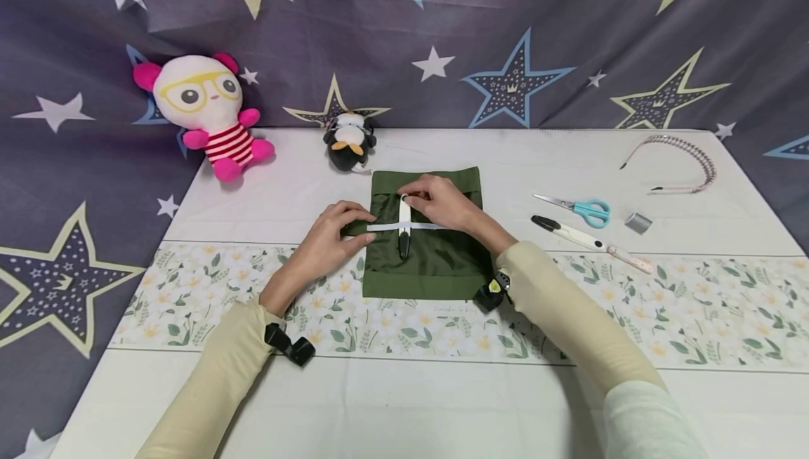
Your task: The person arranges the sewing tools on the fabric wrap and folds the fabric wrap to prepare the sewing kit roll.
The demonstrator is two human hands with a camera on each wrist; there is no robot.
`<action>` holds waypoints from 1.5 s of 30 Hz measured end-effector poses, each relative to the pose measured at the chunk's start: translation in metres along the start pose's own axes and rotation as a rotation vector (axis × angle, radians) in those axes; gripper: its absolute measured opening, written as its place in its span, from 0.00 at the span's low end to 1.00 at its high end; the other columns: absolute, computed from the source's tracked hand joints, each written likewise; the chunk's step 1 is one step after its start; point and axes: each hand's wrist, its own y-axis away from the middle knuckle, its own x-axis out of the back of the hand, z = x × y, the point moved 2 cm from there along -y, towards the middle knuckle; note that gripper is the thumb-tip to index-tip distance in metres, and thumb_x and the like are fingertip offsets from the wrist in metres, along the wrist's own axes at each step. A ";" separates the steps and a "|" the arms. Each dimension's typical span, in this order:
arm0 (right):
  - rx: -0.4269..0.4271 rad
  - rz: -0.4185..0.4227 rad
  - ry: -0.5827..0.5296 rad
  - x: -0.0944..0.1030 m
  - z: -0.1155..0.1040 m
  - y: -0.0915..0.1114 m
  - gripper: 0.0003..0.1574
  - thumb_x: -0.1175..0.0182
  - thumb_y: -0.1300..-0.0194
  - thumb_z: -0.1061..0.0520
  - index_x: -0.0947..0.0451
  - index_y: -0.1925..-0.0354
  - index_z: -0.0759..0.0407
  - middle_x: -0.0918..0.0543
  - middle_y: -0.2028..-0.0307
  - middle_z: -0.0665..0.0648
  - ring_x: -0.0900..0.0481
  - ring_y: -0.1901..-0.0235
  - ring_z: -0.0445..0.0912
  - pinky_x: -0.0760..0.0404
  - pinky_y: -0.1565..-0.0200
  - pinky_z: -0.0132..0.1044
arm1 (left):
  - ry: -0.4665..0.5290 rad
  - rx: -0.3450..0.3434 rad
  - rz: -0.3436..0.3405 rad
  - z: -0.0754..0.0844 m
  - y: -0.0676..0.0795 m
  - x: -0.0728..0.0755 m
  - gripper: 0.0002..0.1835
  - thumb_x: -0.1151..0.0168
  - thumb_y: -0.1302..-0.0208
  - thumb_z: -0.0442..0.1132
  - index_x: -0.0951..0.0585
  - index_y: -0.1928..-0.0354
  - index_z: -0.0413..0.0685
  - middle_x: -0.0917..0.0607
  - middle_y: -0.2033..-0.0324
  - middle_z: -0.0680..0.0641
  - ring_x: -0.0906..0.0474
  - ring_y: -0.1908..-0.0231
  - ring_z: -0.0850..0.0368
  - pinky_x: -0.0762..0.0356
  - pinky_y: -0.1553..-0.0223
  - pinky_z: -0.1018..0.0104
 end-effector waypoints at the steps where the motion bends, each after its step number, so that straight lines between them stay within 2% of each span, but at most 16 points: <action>1: 0.003 -0.003 0.005 0.000 0.000 0.000 0.19 0.46 0.20 0.62 0.20 0.37 0.67 0.20 0.58 0.61 0.28 0.67 0.50 0.28 0.62 0.42 | -0.001 0.001 0.000 0.000 0.000 0.000 0.19 0.32 0.28 0.42 0.17 0.39 0.46 0.24 0.38 0.44 0.32 0.36 0.44 0.35 0.34 0.43; 19: 0.014 -0.041 0.027 -0.001 -0.003 0.005 0.20 0.45 0.20 0.61 0.21 0.37 0.69 0.22 0.54 0.63 0.29 0.66 0.49 0.29 0.64 0.42 | -0.004 0.004 -0.004 0.000 0.001 0.000 0.19 0.32 0.28 0.43 0.17 0.39 0.46 0.24 0.38 0.44 0.32 0.36 0.44 0.34 0.34 0.43; 30: 0.024 0.008 0.009 0.003 -0.001 0.008 0.18 0.42 0.21 0.59 0.17 0.41 0.66 0.20 0.54 0.61 0.26 0.62 0.50 0.26 0.60 0.43 | -0.007 0.006 0.000 0.001 0.001 0.000 0.18 0.32 0.28 0.43 0.17 0.40 0.46 0.24 0.38 0.44 0.32 0.36 0.43 0.34 0.35 0.42; 38: 0.038 0.086 -0.025 0.026 0.003 0.021 0.16 0.41 0.23 0.60 0.17 0.43 0.68 0.19 0.55 0.60 0.25 0.62 0.50 0.25 0.59 0.44 | -0.009 0.015 -0.007 0.001 0.002 0.000 0.18 0.33 0.27 0.43 0.17 0.39 0.46 0.25 0.38 0.44 0.32 0.35 0.44 0.34 0.34 0.42; 45: -0.034 0.166 -0.054 0.053 0.016 0.046 0.17 0.39 0.23 0.60 0.17 0.43 0.67 0.19 0.53 0.61 0.24 0.58 0.51 0.24 0.55 0.44 | -0.005 0.007 -0.005 0.001 0.001 -0.001 0.18 0.33 0.27 0.43 0.17 0.39 0.46 0.25 0.38 0.44 0.32 0.35 0.43 0.35 0.33 0.41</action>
